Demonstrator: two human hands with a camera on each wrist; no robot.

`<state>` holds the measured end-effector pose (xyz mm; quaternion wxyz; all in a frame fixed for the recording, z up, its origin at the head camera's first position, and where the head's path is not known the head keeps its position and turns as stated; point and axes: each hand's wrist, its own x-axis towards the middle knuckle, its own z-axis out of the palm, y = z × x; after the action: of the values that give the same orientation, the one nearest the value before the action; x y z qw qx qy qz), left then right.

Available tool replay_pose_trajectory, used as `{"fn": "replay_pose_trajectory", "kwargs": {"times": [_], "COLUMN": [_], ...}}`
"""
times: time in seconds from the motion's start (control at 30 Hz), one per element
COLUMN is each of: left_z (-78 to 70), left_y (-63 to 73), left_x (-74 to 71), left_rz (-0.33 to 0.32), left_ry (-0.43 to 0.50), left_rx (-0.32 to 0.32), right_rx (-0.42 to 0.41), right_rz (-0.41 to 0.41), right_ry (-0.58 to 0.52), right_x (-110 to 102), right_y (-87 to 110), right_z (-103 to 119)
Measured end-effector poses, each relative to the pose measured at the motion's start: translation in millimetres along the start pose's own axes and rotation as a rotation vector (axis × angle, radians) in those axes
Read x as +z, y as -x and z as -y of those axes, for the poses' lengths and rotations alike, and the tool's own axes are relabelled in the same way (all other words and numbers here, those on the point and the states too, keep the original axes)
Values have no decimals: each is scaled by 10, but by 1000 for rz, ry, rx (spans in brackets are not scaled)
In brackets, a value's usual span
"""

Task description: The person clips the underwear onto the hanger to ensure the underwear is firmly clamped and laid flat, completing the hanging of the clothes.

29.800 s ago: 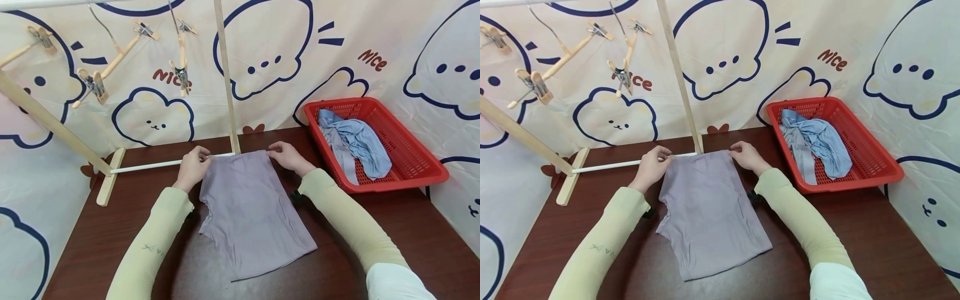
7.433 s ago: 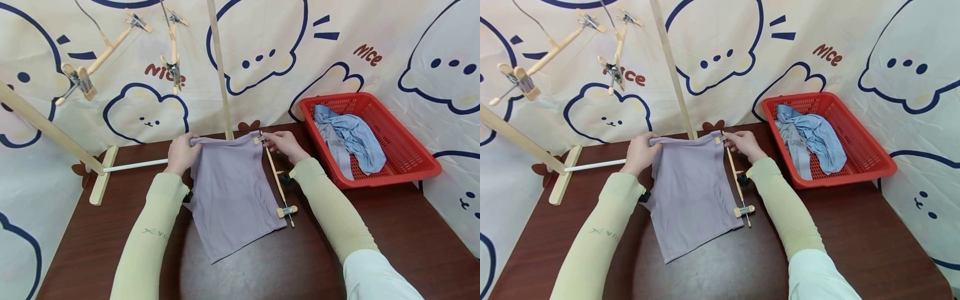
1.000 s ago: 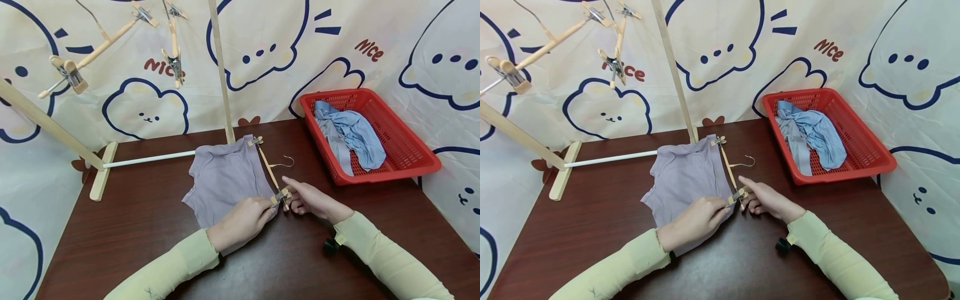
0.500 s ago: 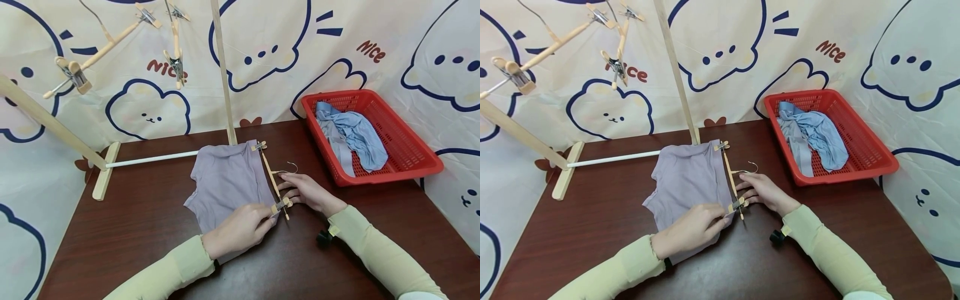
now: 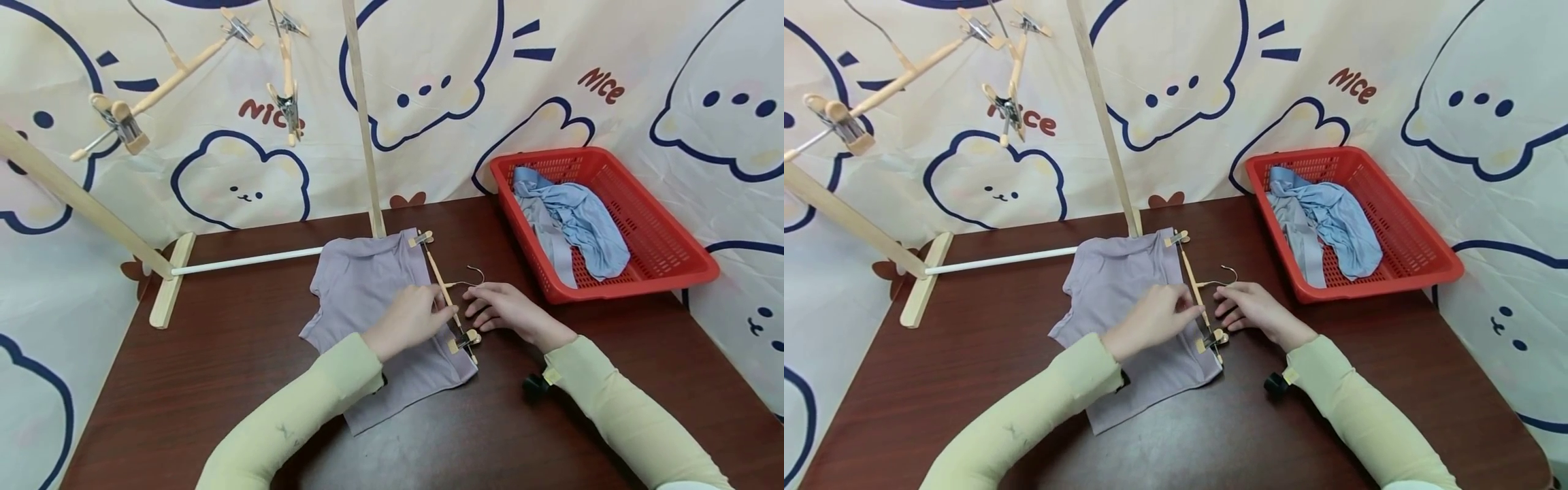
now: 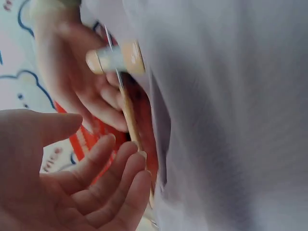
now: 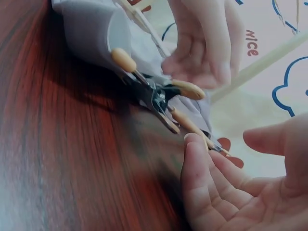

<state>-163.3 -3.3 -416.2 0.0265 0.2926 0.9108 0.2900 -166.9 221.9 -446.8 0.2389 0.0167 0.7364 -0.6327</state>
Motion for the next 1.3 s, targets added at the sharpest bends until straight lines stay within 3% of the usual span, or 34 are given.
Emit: {"fn": "replay_pose_trajectory", "kwargs": {"times": [0.23,0.43,0.77,0.93,1.3], "left_z": [69,111,107,114,163], "left_y": [-394,-555,-562,-546,-447], "left_x": [65,144,123,29,-299], "left_rz": [16,64,78,30,-106], "left_ry": [-81,-125,-142,-85,49], "left_rx": [-146,-218,-205,-212,-144], "right_rx": [6,7,30,73,65], "right_rz": [-3,32,37,30,58], "right_ry": [18,42,16,-28,-3], "right_x": [-58,-85,-133,-151,-151], "right_y": [35,55,63,59,50], "right_z": [-9,-6,-8,12,29]}}
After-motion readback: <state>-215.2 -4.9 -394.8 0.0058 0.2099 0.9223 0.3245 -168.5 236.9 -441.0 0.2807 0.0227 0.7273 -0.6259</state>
